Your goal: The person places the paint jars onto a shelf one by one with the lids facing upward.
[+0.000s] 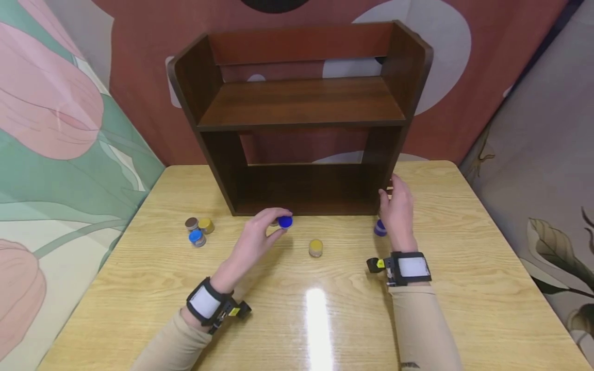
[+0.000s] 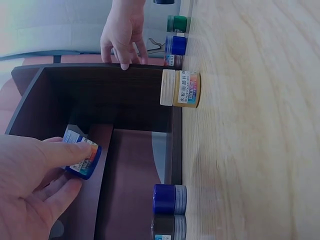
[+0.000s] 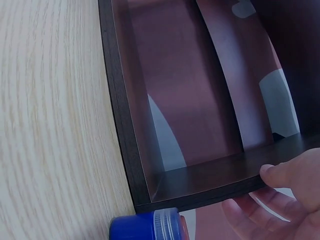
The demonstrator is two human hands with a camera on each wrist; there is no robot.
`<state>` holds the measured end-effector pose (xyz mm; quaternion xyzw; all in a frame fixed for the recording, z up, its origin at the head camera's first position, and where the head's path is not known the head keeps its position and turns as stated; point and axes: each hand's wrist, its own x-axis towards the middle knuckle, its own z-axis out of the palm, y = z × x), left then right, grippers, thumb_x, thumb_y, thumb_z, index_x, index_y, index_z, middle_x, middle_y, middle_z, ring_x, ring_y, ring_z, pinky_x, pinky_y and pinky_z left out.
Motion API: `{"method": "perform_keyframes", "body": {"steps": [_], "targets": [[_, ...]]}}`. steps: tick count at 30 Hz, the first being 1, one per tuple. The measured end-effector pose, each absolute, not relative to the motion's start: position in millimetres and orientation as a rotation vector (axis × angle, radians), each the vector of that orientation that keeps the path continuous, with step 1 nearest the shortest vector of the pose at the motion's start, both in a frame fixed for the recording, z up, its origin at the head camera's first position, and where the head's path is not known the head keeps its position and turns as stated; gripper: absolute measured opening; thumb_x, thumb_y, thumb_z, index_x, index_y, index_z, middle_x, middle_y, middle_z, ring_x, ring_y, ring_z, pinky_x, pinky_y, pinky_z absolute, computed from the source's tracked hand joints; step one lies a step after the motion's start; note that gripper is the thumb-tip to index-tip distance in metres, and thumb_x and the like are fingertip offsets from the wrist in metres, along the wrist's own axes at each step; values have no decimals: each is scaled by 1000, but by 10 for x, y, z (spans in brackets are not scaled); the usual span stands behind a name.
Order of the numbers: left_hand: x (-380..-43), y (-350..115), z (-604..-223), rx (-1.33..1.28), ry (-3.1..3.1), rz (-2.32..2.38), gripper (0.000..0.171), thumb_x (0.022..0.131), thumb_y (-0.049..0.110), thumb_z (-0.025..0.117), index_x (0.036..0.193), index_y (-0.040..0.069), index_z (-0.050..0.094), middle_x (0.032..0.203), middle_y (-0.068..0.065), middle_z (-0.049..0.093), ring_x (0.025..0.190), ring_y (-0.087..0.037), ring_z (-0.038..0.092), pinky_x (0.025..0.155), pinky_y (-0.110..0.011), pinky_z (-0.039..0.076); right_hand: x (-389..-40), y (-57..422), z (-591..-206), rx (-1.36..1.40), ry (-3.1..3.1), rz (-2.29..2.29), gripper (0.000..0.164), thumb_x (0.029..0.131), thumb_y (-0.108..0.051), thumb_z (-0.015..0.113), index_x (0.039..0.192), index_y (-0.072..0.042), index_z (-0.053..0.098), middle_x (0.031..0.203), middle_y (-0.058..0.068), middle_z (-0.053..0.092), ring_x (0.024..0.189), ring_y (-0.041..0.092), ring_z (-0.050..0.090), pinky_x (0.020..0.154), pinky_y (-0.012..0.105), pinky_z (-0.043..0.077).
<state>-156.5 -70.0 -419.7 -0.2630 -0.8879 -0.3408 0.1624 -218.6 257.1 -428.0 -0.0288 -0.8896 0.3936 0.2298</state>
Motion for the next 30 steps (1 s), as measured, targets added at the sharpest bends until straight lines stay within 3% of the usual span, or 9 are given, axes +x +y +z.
{"method": "perform_keyframes", "body": {"steps": [4, 13, 24, 30], "targets": [[-1582, -727, -4179, -744, -2497, -1008, 37, 87, 6, 75, 122, 12, 67, 122, -5, 69, 115, -18, 66, 100, -28, 55, -2191, 2561, -4287, -77, -2451, 1090, 38, 101, -5, 53, 138, -1, 50, 129, 27, 59, 112, 45, 64, 77, 57, 59], [-1619, -805, -4114, -708, -2423, -1119, 39, 85, -1, 75, 121, 12, 68, 123, -8, 68, 111, -22, 68, 90, -35, 60, -2160, 2571, -4288, -87, -2458, 1092, 37, 101, -5, 53, 137, -1, 51, 128, 27, 60, 112, 45, 64, 77, 53, 60], [-1627, -875, -4040, -594, -2433, -1116, 39, 87, 12, 77, 124, 12, 65, 117, -7, 71, 95, -19, 73, 88, -29, 60, -2163, 2559, -4313, -72, -2470, 1072, 38, 101, -6, 51, 139, -2, 49, 130, 27, 58, 112, 46, 63, 77, 57, 59], [-1625, -883, -4001, -625, -2410, -1125, 37, 88, 12, 75, 124, 14, 66, 118, -5, 71, 92, -20, 71, 78, -27, 59, -2178, 2545, -4296, -70, -2458, 1077, 39, 101, -5, 52, 139, -2, 49, 130, 27, 58, 112, 45, 63, 77, 56, 60]]}}
